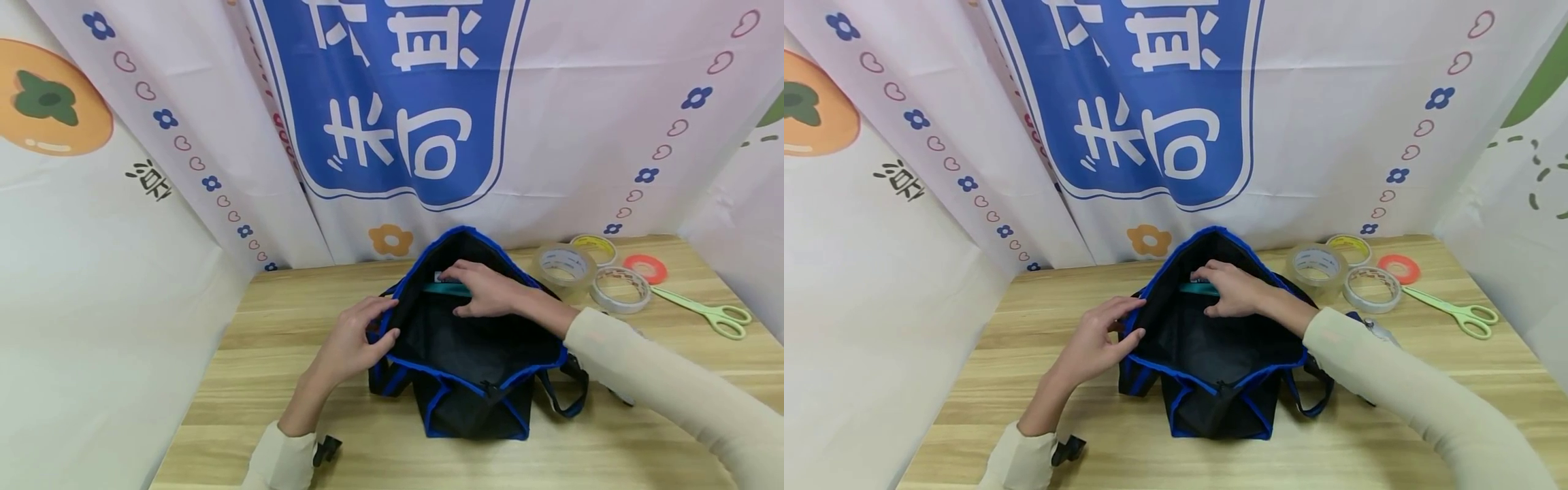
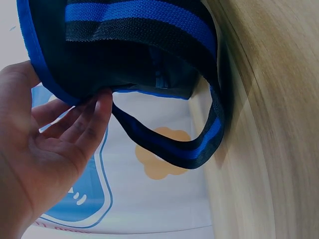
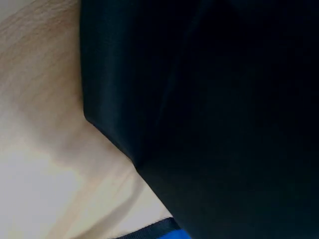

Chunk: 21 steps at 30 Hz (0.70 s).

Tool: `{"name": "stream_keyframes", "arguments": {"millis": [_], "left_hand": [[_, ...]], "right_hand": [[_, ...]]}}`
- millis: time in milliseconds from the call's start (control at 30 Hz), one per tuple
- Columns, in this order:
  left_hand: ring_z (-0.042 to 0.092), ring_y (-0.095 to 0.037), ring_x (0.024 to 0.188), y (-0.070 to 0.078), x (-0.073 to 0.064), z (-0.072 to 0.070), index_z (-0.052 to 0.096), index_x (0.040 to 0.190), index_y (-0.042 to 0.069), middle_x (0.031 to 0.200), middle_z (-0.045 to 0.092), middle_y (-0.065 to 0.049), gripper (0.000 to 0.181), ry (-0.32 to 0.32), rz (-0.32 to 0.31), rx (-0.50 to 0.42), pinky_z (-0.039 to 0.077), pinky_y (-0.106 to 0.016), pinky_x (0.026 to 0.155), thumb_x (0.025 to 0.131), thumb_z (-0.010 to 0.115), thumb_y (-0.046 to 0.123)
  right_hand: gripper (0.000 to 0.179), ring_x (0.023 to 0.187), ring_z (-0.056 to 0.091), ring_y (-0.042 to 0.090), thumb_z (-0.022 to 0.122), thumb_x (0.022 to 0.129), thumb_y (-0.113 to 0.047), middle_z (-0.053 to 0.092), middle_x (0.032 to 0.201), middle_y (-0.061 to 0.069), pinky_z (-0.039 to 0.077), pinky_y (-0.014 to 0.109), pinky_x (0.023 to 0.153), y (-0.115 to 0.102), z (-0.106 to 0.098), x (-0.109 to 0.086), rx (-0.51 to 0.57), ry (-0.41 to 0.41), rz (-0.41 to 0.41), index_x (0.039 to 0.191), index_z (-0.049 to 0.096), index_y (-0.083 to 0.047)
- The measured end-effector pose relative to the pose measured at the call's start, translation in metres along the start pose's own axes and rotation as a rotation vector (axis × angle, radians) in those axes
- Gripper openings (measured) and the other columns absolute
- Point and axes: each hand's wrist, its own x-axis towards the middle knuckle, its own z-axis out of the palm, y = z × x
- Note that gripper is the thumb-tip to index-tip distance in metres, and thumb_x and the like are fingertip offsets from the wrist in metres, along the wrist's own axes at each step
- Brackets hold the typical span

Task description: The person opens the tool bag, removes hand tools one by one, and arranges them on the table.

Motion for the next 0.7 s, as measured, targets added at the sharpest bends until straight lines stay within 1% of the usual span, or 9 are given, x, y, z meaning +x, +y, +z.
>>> {"name": "stream_keyframes", "arguments": {"millis": [133,267,467,700], "left_hand": [[0.072,-0.025,0.107,0.000,0.000,0.000,0.067,0.143,0.001,0.142,0.069,-0.016,0.049,-0.005,-0.006,0.001,0.063,-0.035,0.080,0.097,0.077,0.016],[0.072,-0.026,0.110,0.000,0.000,0.000,0.066,0.143,0.001,0.143,0.069,-0.016,0.049,-0.003,-0.006,0.000,0.063,-0.035,0.081,0.097,0.077,0.016],[0.072,-0.028,0.114,-0.001,-0.001,0.001,0.067,0.142,0.001,0.142,0.069,-0.016,0.049,0.004,0.004,0.006,0.063,-0.037,0.083,0.097,0.077,0.016],[0.072,-0.028,0.114,-0.001,-0.001,0.001,0.067,0.142,0.000,0.141,0.070,-0.016,0.049,0.009,0.010,0.003,0.063,-0.036,0.082,0.097,0.077,0.015]], "right_hand": [[0.067,0.124,0.063,0.032,0.087,0.089,-0.020,0.062,0.142,0.017,0.055,0.050,0.106,0.006,0.008,0.003,0.006,0.014,0.017,0.148,0.060,-0.005],[0.067,0.119,0.063,0.034,0.086,0.089,-0.020,0.063,0.139,0.019,0.055,0.050,0.103,0.007,0.014,0.005,0.021,0.022,0.027,0.148,0.059,-0.003],[0.067,0.120,0.062,0.034,0.086,0.090,-0.021,0.062,0.141,0.019,0.055,0.049,0.101,0.005,0.019,0.006,0.035,0.034,0.055,0.148,0.059,-0.002],[0.067,0.116,0.062,0.032,0.086,0.090,-0.023,0.062,0.138,0.020,0.054,0.049,0.099,0.003,0.022,0.006,0.046,0.032,0.073,0.147,0.059,-0.002]]}}
